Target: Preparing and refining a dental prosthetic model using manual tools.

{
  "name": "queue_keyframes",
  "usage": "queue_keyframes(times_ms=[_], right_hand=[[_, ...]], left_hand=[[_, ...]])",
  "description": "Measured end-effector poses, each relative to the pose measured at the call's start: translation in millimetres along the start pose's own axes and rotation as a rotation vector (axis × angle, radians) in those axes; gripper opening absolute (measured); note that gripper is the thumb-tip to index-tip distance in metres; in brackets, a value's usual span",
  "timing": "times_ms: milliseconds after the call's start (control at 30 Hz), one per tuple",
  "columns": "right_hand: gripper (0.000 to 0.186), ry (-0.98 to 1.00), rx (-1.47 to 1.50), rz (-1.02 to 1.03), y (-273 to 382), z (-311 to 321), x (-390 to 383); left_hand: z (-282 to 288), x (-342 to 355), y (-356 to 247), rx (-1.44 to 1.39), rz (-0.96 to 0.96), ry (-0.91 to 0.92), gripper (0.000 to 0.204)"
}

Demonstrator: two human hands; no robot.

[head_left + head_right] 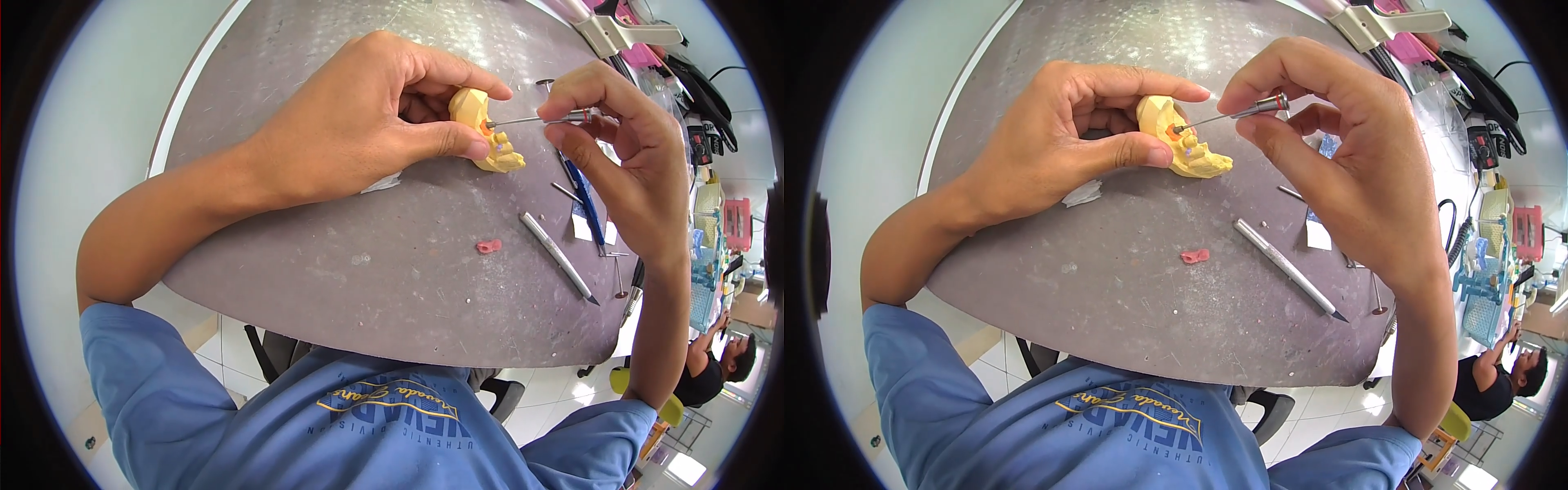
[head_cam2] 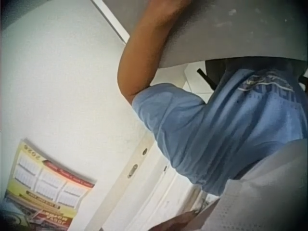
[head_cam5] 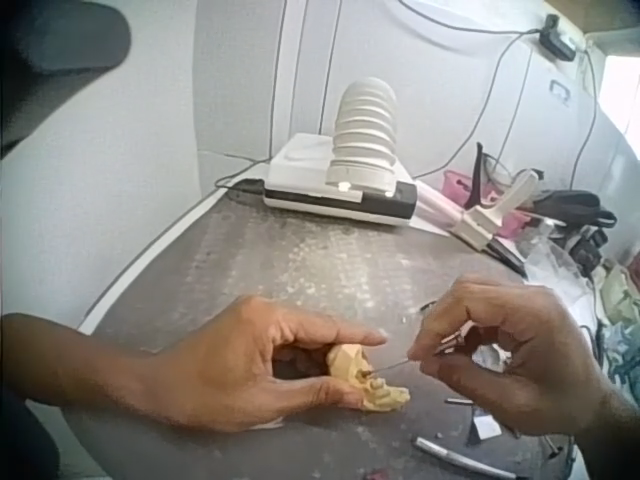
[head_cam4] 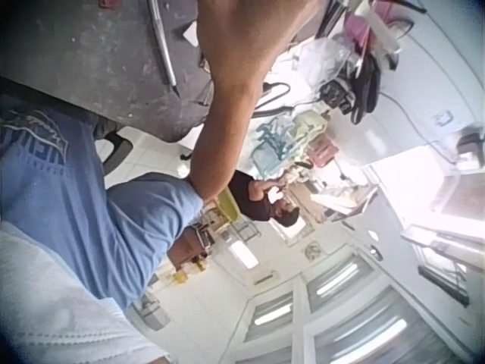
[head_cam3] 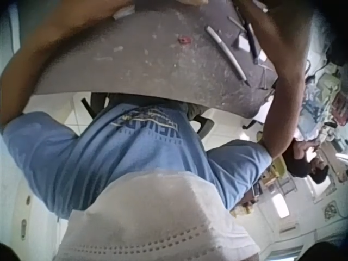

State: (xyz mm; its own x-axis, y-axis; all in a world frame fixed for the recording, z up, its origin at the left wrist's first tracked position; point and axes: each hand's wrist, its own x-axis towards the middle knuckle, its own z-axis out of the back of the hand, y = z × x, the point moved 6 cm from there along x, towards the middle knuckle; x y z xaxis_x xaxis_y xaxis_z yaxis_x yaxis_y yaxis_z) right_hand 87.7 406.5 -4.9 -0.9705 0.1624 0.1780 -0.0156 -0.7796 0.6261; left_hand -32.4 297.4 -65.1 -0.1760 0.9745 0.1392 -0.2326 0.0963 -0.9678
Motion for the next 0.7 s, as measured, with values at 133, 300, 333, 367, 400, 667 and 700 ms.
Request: queue_keyframes(times_ms=[133, 300, 333, 367, 400, 667, 700], right_hand=[[0.016, -0.125, 0.093, -0.043, 1.4, 2.3, -0.2], [0.023, 0.085, -0.01, -0.466, -22.0, 4.7, -4.2], [0.021, 0.051, -0.022, -0.354, -16.9, 5.5, -2.7], [0.019, 0.019, -0.034, -0.242, -11.5, 5.7, -1.8], [0.019, 0.021, -0.034, -0.241, -12.3, 4.0, -2.7], [0.012, -0.121, -0.169, 0.015, 8.7, 6.6, -3.8], [0.012, -0.127, -0.185, 0.004, 9.2, 8.4, -3.2]], left_hand=[[-0.4, -0.1, -0.2, 0.005, -0.008, 0.005, 0.044], [-1.1, 0.1, 0.4, 0.002, 0.006, 0.009, 0.043], [-1.2, 0.0, -0.3, 0.003, -0.005, 0.013, 0.043], [-0.9, -0.1, 0.4, 0.001, 0.005, 0.009, 0.043], [-0.8, 0.0, 0.0, -0.005, -0.003, 0.008, 0.043], [-0.5, 0.2, 0.3, -0.006, -0.005, 0.008, 0.043], [-0.3, 0.3, -0.2, 0.007, -0.012, 0.004, 0.043]])
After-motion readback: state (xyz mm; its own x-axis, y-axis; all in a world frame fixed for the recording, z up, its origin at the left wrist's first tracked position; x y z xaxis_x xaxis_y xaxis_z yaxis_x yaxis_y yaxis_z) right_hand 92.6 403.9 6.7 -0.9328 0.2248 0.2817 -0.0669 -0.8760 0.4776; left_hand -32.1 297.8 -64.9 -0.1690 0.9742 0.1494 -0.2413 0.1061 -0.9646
